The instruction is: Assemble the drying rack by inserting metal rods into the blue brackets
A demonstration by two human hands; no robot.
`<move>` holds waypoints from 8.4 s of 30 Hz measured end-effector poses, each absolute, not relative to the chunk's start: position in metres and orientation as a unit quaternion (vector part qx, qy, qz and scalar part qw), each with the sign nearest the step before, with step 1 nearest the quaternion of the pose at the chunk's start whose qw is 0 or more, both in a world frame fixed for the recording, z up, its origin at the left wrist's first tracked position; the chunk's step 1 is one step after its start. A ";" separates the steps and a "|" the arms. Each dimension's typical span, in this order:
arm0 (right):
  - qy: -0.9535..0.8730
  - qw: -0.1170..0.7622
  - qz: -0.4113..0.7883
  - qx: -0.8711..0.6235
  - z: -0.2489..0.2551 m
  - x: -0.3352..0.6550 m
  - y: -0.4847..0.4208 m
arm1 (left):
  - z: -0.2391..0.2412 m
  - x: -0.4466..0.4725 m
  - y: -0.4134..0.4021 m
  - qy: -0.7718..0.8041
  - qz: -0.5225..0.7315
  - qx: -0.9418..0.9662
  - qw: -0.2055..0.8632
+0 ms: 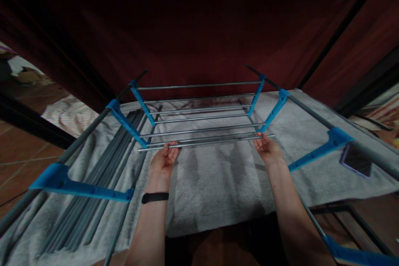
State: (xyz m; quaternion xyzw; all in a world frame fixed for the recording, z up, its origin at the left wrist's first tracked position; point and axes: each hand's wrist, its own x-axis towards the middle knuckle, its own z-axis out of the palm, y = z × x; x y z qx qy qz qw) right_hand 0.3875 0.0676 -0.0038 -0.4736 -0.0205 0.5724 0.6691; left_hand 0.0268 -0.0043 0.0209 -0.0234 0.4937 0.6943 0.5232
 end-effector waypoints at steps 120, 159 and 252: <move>-0.094 0.659 0.567 -0.485 -0.010 0.370 0.067 | 0.013 0.043 -0.006 0.484 0.693 0.018 0.535; -0.157 0.610 0.631 -0.453 -0.018 0.342 0.061 | 0.001 0.084 -0.025 0.599 0.205 0.768 -0.098; -0.229 0.709 0.535 -0.398 0.002 0.356 0.061 | 0.005 0.074 -0.018 0.661 0.163 0.728 0.080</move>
